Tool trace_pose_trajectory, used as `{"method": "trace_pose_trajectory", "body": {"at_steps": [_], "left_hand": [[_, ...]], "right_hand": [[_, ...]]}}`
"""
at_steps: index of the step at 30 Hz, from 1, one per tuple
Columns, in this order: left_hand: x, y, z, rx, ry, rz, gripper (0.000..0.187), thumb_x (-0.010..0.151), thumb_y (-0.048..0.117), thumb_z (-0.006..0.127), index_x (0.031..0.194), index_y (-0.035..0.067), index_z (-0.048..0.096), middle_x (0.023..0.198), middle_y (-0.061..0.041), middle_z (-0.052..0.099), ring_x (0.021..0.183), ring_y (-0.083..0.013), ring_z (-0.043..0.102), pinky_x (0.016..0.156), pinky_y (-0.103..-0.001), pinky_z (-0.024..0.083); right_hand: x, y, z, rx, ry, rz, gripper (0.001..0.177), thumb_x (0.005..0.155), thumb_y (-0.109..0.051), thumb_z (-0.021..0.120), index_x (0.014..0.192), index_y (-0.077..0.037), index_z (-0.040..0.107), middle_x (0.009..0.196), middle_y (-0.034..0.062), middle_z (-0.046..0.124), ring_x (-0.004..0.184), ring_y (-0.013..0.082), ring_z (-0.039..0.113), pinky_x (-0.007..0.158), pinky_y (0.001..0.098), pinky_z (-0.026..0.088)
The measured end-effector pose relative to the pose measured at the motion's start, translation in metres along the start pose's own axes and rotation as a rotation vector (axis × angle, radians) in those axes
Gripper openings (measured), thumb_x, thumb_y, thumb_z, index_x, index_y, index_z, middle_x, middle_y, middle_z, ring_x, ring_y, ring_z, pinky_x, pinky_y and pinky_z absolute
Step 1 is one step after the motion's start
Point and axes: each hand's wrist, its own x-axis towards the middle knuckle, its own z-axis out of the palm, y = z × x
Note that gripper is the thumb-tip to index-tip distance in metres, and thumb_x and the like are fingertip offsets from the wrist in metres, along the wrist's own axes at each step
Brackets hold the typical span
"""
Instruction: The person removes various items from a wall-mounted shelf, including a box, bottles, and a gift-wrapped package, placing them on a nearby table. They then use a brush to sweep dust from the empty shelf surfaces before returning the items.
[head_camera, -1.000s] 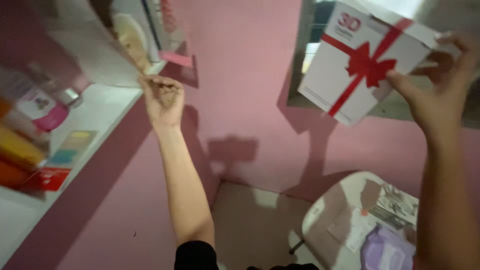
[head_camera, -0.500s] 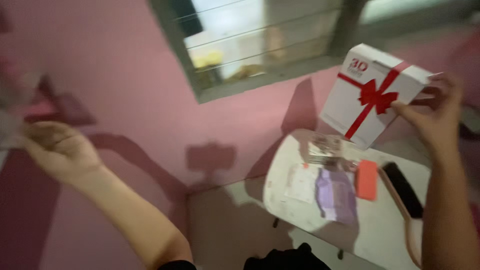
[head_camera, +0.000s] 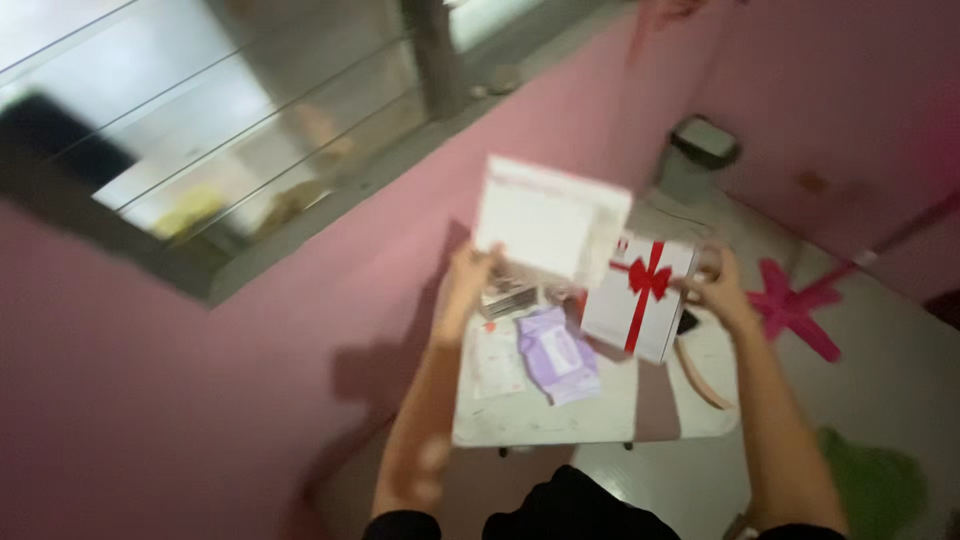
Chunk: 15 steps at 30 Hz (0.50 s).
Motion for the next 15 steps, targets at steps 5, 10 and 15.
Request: {"method": "trace_pose_trajectory", "body": {"at_steps": [5, 10, 15], "left_hand": [[-0.015, -0.102, 0.125, 0.291, -0.243, -0.052, 0.074, 0.085, 0.031, 0.075, 0.153, 0.014, 0.052, 0.109, -0.024, 0.075, 0.093, -0.0295, 0.070, 0.085, -0.038, 0.056], [-0.023, -0.134, 0.175, 0.585, -0.557, -0.013, 0.056, 0.085, 0.033, 0.080, 0.133, 0.008, 0.063, 0.108, -0.019, 0.070, 0.094, -0.0301, 0.070, 0.083, -0.042, 0.055], [-0.060, -0.140, 0.206, 0.612, -0.685, -0.021, 0.055, 0.079, 0.026, 0.081, 0.131, 0.015, 0.066, 0.090, -0.018, 0.074, 0.086, -0.0329, 0.072, 0.078, -0.045, 0.055]], "right_hand": [[-0.053, 0.060, -0.050, -0.015, 0.061, 0.345, 0.085, 0.077, -0.011, 0.078, 0.152, -0.017, 0.039, 0.123, 0.0221, 0.067, 0.104, 0.0340, 0.071, 0.086, 0.0537, 0.062], [-0.085, 0.078, -0.041, -0.044, 0.054, 0.558, 0.080, 0.078, -0.009, 0.078, 0.152, -0.022, 0.048, 0.117, 0.0195, 0.072, 0.100, 0.0348, 0.072, 0.085, 0.0508, 0.061], [-0.080, 0.105, -0.024, 0.088, 0.039, 0.547, 0.064, 0.096, -0.012, 0.072, 0.157, -0.015, 0.051, 0.121, 0.0408, 0.055, 0.100, 0.0511, 0.040, 0.083, 0.0609, 0.036]]}}
